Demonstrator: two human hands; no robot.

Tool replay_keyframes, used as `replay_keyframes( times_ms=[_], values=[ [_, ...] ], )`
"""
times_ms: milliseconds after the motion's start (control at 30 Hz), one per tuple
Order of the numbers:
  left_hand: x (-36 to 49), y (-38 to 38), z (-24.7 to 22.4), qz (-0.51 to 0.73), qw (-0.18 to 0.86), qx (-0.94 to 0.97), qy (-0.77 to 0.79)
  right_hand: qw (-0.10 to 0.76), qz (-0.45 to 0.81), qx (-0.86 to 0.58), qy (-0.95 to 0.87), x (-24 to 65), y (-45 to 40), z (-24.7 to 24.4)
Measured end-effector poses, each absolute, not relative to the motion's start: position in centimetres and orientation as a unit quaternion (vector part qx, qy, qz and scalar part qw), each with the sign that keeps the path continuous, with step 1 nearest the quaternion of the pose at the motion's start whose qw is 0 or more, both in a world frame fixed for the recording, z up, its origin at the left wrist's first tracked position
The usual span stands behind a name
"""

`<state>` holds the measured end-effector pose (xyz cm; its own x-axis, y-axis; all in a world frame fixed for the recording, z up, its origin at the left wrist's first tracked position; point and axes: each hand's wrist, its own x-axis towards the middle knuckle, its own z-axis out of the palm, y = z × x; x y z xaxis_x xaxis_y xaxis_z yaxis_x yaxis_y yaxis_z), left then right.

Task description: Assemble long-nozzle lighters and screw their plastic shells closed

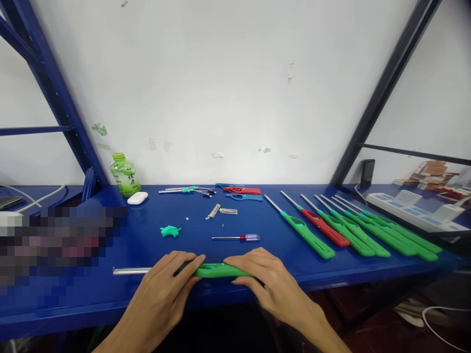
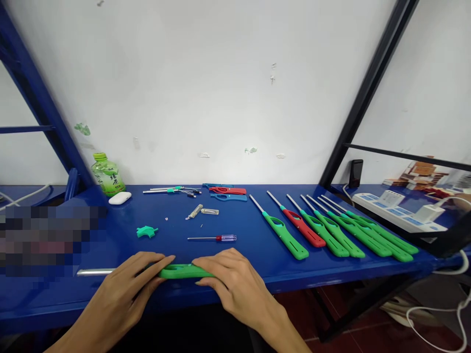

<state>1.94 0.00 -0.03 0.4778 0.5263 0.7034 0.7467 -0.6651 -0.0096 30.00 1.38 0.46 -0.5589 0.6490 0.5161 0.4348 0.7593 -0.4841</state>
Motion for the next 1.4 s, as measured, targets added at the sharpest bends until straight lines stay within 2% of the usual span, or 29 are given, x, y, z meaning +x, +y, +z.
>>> replay_keyframes(
  times_ms=[267,500,733,800,867,1067,1233,1400],
  values=[
    [1.6,0.7,0.0,-0.367,0.141,-0.842,-0.37,0.313,0.102,-0.371,-0.868,29.5,1.3,0.6],
    [-0.3,1.7,0.5,-0.367,0.147,-0.805,-0.443,0.411,0.163,-0.413,-0.796,29.6,1.9,0.2],
    [-0.8,2.1,0.0,-0.34,0.166,-0.824,-0.421,0.472,0.159,-0.441,-0.747,30.3,2.4,1.2],
    [-0.8,2.0,-0.2,-0.333,0.173,-0.817,-0.439,0.437,0.125,-0.432,-0.779,30.8,3.7,2.4],
    [-0.6,1.8,-0.5,-0.333,0.173,-0.806,-0.458,0.35,0.076,-0.414,-0.837,31.0,5.9,3.9],
    [-0.5,1.5,-0.8,-0.346,0.146,-0.806,-0.458,0.209,0.119,-0.321,-0.916,29.2,14.1,6.8],
    [-0.9,1.6,-1.1,-0.33,0.14,-0.809,-0.466,0.17,0.17,-0.298,-0.924,27.3,17.4,5.7],
    [-0.9,1.5,-1.2,-0.332,0.116,-0.806,-0.477,0.193,0.212,-0.308,-0.907,27.3,17.5,4.6]
  ],
)
